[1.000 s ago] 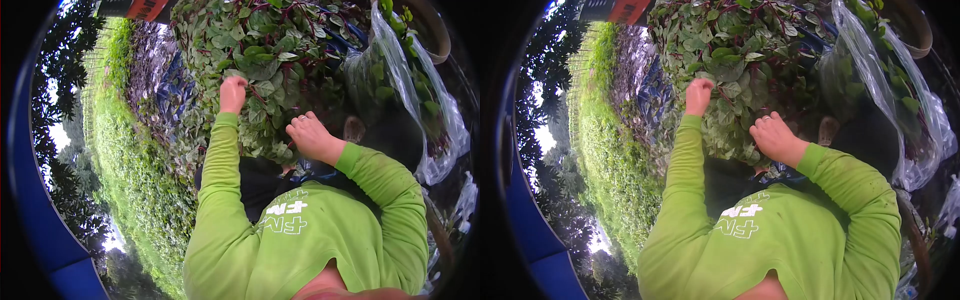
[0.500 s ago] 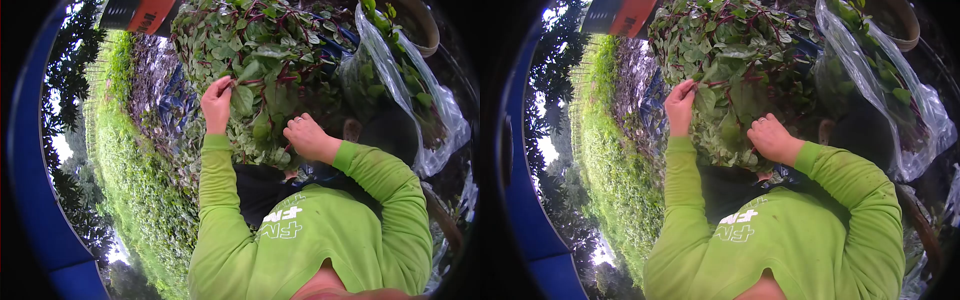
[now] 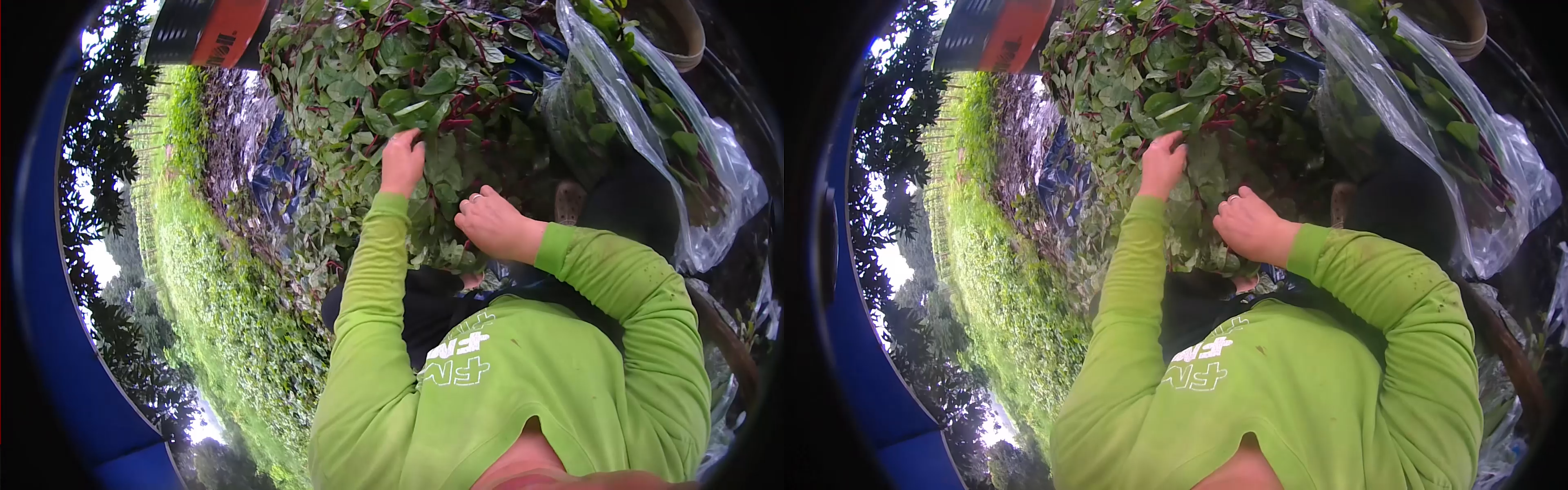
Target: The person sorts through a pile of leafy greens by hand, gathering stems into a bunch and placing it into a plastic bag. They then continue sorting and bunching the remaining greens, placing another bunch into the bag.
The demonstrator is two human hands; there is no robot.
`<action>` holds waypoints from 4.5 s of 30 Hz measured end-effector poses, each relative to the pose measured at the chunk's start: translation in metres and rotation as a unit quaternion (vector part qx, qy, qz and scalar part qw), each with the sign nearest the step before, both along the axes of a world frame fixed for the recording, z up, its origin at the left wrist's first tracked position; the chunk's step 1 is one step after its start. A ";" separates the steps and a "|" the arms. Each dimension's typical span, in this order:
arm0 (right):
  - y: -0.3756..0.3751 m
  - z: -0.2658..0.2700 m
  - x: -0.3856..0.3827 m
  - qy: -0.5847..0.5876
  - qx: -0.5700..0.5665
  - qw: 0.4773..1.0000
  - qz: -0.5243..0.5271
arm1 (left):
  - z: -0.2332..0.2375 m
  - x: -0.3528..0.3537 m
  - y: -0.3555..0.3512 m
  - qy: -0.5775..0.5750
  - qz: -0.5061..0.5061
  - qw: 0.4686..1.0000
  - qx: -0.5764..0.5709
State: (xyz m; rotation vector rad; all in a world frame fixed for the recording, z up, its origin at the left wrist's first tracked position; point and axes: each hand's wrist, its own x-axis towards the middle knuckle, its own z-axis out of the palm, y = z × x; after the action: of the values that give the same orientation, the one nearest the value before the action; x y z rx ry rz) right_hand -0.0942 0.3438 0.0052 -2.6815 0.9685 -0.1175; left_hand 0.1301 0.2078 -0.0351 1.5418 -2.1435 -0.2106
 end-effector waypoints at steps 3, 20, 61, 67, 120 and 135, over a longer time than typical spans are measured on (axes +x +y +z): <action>-0.003 -0.003 -0.004 -0.021 -0.011 0.999 -0.022 | -0.003 -0.016 -0.010 -0.006 0.032 0.994 0.101; -0.038 -0.002 -0.005 -0.220 -0.076 0.965 -0.124 | 0.086 -0.019 0.077 0.105 -0.126 0.974 0.156; -0.016 -0.012 -0.010 -0.116 -0.071 0.987 -0.087 | -0.021 -0.056 0.024 0.013 0.088 0.993 0.071; -0.031 -0.010 -0.015 -0.211 -0.191 0.954 -0.093 | 0.010 -0.045 0.038 0.104 0.049 0.989 0.088; 0.017 0.033 -0.028 -0.207 -0.128 0.970 -0.023 | 0.084 -0.032 0.061 0.330 -0.029 0.860 0.387; 0.018 -0.004 -0.030 -0.118 -0.111 0.980 -0.119 | 0.068 0.073 0.083 0.348 0.171 0.882 0.268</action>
State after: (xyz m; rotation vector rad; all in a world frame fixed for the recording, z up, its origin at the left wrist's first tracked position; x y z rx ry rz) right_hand -0.1237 0.3614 0.0014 -2.6502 1.2562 -0.6124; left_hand 0.2030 0.2906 0.0332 1.7367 -1.2705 -1.1223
